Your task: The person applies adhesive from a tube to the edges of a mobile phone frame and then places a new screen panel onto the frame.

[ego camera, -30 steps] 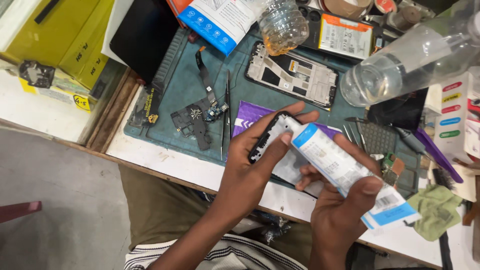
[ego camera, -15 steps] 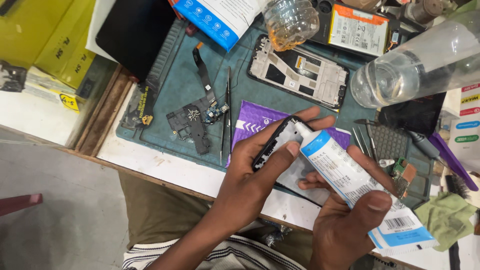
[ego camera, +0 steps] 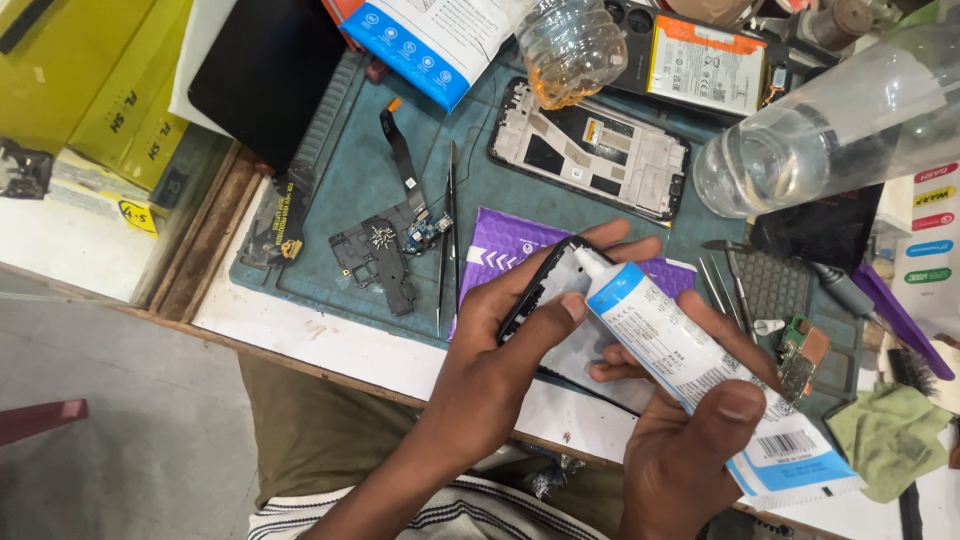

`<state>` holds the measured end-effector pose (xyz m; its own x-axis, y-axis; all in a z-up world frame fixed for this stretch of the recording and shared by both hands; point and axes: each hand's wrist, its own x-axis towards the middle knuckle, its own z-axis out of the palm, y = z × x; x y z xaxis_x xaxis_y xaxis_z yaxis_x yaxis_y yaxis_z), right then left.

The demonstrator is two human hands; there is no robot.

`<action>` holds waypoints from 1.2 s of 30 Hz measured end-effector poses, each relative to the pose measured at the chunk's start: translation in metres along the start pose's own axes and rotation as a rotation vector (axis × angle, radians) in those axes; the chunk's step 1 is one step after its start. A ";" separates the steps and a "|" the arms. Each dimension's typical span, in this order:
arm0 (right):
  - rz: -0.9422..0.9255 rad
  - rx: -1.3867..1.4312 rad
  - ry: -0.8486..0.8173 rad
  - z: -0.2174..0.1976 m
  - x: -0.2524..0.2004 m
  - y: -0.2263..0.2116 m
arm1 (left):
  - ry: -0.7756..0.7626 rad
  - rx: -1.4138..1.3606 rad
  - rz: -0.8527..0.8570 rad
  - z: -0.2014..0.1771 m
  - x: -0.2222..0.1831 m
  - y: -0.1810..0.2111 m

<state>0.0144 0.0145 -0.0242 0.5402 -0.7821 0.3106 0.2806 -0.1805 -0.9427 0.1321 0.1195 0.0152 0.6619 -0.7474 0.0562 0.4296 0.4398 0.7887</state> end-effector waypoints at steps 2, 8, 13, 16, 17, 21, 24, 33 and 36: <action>0.011 0.006 -0.004 0.000 0.000 -0.001 | -0.002 0.005 0.012 0.000 0.000 -0.002; 0.026 -0.002 0.001 0.002 0.000 -0.003 | -0.004 -0.015 -0.014 -0.001 0.000 -0.003; 0.006 0.005 -0.023 0.003 0.001 -0.004 | -0.009 0.022 0.022 -0.003 -0.001 -0.003; 0.011 0.007 -0.017 0.004 0.001 -0.004 | -0.011 0.035 0.033 -0.002 -0.001 -0.002; 0.015 0.009 -0.013 0.004 0.002 -0.004 | -0.010 0.038 0.034 -0.002 -0.001 -0.002; 0.036 0.015 0.011 0.003 0.002 -0.004 | -0.008 0.043 0.033 -0.003 -0.002 -0.001; 0.048 0.028 0.027 0.002 0.003 -0.002 | -0.008 0.026 0.045 -0.001 0.000 -0.002; 0.080 -0.001 0.032 -0.002 -0.003 0.007 | 0.015 0.040 0.034 0.002 0.001 0.001; 0.078 -0.016 0.047 -0.002 -0.001 0.007 | 0.034 0.068 0.027 0.003 0.001 0.001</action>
<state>0.0145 0.0126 -0.0310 0.5222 -0.8210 0.2308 0.2262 -0.1276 -0.9657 0.1312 0.1177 0.0176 0.6933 -0.7183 0.0580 0.3699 0.4238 0.8268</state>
